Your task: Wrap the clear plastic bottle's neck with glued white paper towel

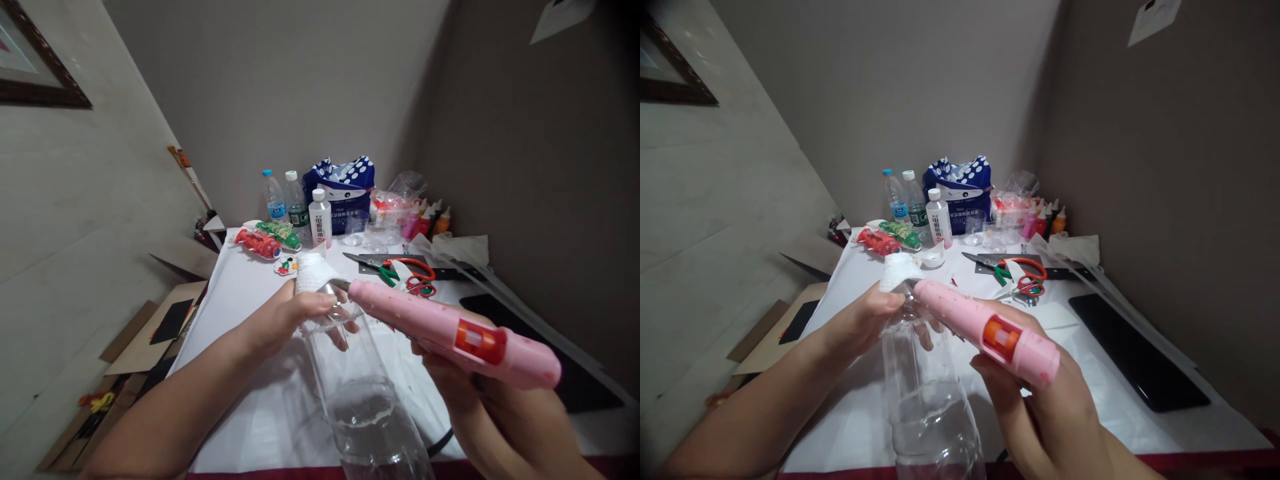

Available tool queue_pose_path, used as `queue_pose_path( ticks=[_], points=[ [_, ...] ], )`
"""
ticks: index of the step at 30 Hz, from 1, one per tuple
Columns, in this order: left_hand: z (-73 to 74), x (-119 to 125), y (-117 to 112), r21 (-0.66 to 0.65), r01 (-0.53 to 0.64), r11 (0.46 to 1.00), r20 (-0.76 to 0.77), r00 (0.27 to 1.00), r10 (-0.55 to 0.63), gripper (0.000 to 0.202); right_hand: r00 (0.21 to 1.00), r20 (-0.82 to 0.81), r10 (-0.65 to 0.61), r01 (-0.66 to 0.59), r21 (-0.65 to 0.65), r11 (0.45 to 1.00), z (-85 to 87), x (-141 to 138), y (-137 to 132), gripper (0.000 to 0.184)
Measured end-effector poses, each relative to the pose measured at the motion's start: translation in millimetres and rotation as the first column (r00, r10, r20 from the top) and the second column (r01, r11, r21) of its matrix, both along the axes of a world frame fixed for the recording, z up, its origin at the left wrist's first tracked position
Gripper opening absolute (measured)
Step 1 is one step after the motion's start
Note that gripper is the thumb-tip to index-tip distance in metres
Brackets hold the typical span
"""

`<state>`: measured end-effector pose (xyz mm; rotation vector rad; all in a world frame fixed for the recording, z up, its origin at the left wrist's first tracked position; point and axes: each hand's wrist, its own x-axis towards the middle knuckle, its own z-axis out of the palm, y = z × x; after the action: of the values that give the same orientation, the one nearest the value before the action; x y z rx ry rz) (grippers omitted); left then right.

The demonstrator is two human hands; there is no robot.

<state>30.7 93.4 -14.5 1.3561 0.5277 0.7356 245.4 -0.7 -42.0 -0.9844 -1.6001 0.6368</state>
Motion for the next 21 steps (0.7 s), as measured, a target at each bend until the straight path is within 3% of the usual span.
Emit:
queue_pose_path(
  ticks=[9,15,21],
  points=[
    [-7.3,-4.5,2.5,0.014,0.019,1.0,-0.035,0.999,-0.019,0.039,0.987,0.16,0.023,-0.049,0.157,0.986,-1.0,0.5,1.5,0.048],
    [-6.6,-2.9,3.4,0.02,0.04,0.999,-0.016,0.999,-0.039,0.042,0.953,0.298,-0.05,-0.03,0.259,0.965,-7.4,5.2,1.1,0.048],
    [-6.4,-4.5,1.7,-0.008,0.044,0.999,0.001,0.999,-0.044,0.039,0.947,0.314,-0.076,-0.013,0.271,0.963,-0.3,5.0,0.8,0.033]
  ],
)
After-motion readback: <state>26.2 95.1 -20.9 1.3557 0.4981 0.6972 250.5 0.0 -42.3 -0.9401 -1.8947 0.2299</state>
